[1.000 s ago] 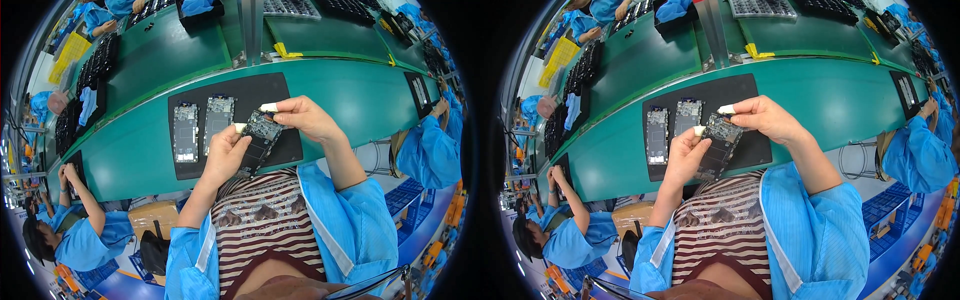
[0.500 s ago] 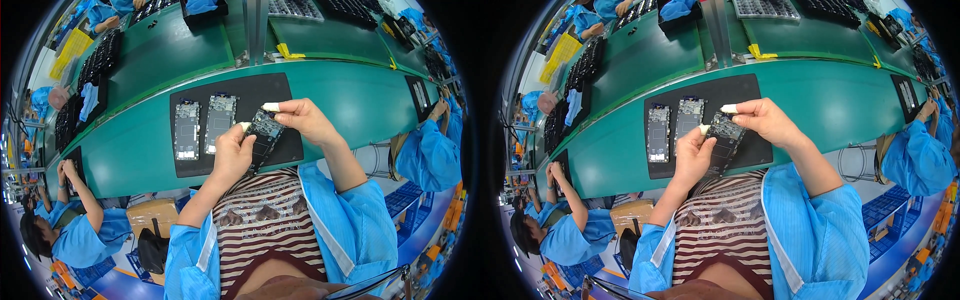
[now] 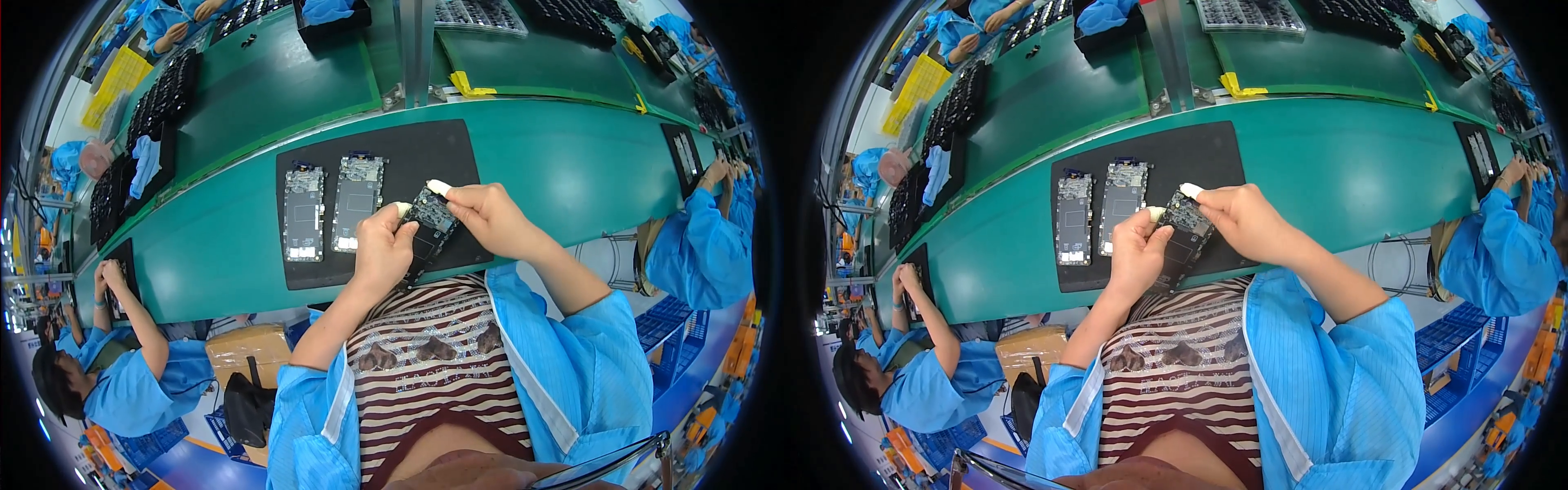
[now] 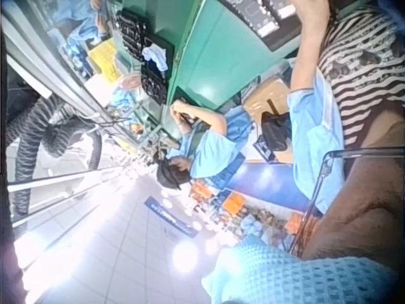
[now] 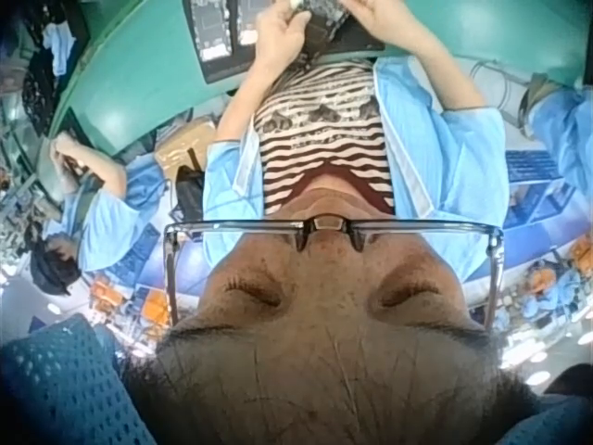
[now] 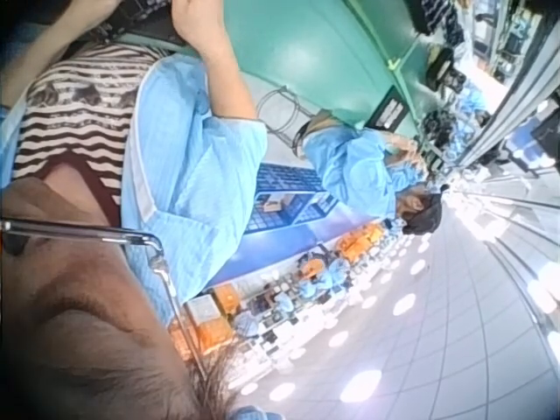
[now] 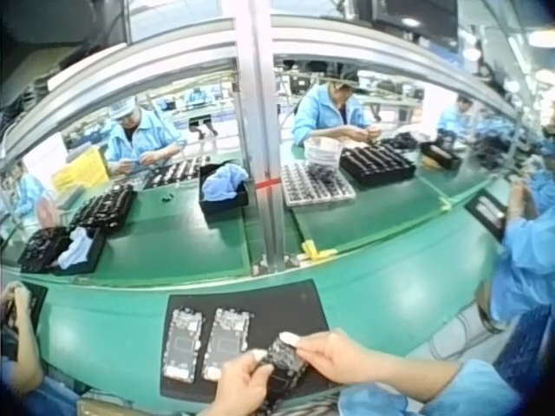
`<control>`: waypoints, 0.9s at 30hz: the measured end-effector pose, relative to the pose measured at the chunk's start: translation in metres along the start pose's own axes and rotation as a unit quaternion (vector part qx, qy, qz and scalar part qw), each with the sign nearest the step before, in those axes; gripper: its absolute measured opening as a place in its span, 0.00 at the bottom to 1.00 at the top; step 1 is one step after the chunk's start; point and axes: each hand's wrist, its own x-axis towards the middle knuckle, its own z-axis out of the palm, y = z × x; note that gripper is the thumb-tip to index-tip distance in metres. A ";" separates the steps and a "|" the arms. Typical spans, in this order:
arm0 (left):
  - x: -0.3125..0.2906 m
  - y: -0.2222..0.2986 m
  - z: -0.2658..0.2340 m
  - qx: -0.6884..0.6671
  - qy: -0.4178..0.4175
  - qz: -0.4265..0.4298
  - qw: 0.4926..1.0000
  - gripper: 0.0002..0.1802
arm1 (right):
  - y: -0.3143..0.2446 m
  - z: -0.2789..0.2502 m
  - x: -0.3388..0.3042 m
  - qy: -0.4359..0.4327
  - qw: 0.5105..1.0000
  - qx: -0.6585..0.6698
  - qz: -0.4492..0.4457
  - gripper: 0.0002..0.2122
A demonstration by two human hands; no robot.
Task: The person assembles internal circuit boards and internal components into device frames by hand, taking parts from an assembly tray and placing them into the frames.
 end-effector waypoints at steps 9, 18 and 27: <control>0.019 -0.008 0.006 -0.063 -0.048 -0.030 0.996 0.04 | 0.035 -0.011 0.007 -0.026 0.945 0.315 0.086 0.17; 0.046 -0.011 0.020 -0.213 -0.090 -0.086 0.969 0.19 | 0.059 -0.010 -0.003 0.121 0.935 0.309 0.125 0.22; 0.010 -0.012 -0.057 0.181 0.146 0.119 0.965 0.23 | 0.069 0.000 -0.020 0.135 0.957 0.211 0.143 0.23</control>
